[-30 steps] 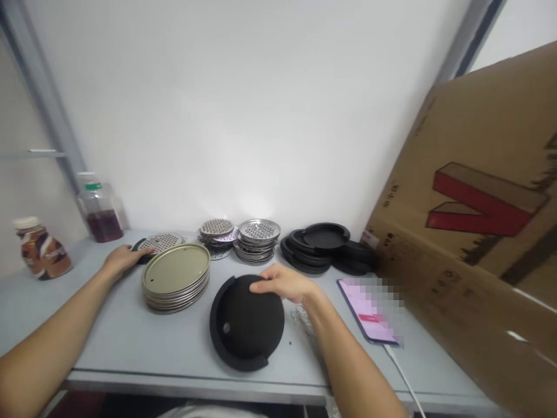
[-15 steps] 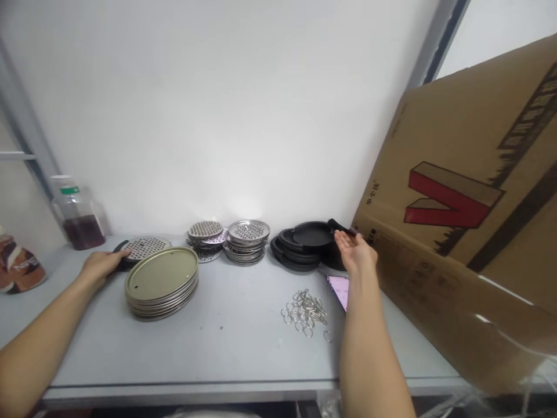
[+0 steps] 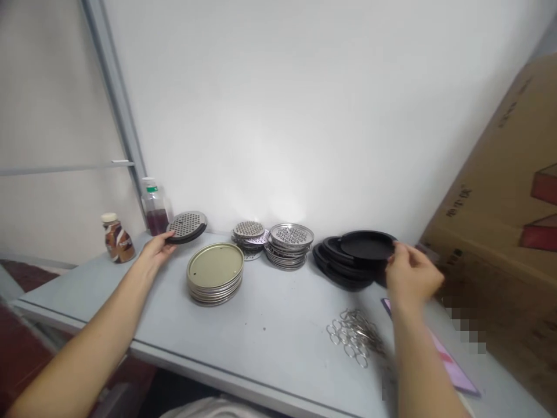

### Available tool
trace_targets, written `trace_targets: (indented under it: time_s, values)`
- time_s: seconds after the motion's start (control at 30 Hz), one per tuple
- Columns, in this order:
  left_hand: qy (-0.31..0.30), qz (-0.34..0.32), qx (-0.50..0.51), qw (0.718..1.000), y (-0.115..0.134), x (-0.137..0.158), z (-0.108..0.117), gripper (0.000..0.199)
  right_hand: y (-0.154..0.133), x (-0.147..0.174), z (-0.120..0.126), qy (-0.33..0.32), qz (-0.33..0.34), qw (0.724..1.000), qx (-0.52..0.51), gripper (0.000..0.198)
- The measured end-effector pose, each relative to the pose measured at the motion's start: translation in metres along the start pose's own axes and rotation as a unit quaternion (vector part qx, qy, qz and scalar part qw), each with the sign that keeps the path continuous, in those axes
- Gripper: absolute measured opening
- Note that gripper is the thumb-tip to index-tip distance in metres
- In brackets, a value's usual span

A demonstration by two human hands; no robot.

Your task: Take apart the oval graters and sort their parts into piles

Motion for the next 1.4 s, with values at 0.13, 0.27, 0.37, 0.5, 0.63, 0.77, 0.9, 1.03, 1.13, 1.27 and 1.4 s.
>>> trace_targets:
  time_s: [0.13,0.27,0.37,0.5,0.63,0.77,0.9,1.03,1.13,1.27,1.4]
  values:
    - [-0.076,-0.057,0.040,0.995,0.026,0.056,-0.013,0.018,-0.048,0.059,-0.031,-0.139,0.058,0.987,-0.047,0.040]
    - [-0.260,-0.115,-0.025,0.958,0.013,0.148,-0.033,0.034,-0.083,0.114,-0.058,-0.383,-0.045,0.901,-0.196,0.052]
    - [-0.345,-0.115,-0.134,0.922,-0.018,0.210,-0.047,0.046,-0.096,0.138,-0.062,-0.484,-0.072,0.842,-0.228,0.060]
    - [-0.368,-0.148,-0.227,0.890,-0.043,0.242,-0.062,0.043,-0.086,0.145,-0.062,-0.525,-0.170,0.806,-0.215,0.046]
    - [-0.302,-0.173,-0.196,0.917,-0.029,0.210,-0.061,0.040,-0.071,0.116,-0.058,-0.400,-0.250,0.824,-0.313,0.037]
    - [-0.284,-0.080,-0.204,0.933,-0.005,0.168,-0.048,0.040,-0.058,0.082,-0.051,-0.320,-0.296,0.826,-0.356,0.028]
    - [-0.349,-0.044,-0.300,0.887,-0.014,0.182,-0.044,0.043,-0.047,0.072,-0.052,-0.345,-0.339,0.797,-0.361,0.028]
    - [-0.446,-0.062,-0.413,0.791,-0.071,0.235,-0.053,0.044,-0.036,0.087,-0.065,-0.388,-0.410,0.683,-0.462,0.019]
    - [-0.487,-0.120,-0.469,0.727,-0.112,0.253,-0.060,0.045,-0.028,0.105,-0.076,-0.412,-0.475,0.598,-0.497,0.019]
    - [-0.464,-0.296,-0.528,0.646,-0.125,0.244,-0.065,0.042,-0.030,0.127,-0.079,-0.440,-0.496,0.561,-0.496,0.023]
    - [-0.442,-0.390,-0.510,0.627,-0.106,0.255,-0.074,0.042,-0.039,0.145,-0.078,-0.487,-0.394,0.633,-0.456,0.025]
Point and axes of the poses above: each hand's wrist, its own x-axis away from the middle knuckle, its own z-axis out of the back of the hand, y = z × x, the point moved 4 cm from there along -x, towards the middle knuckle, and after that the axes turned 3 degrees about y, right-handed, at the moved point
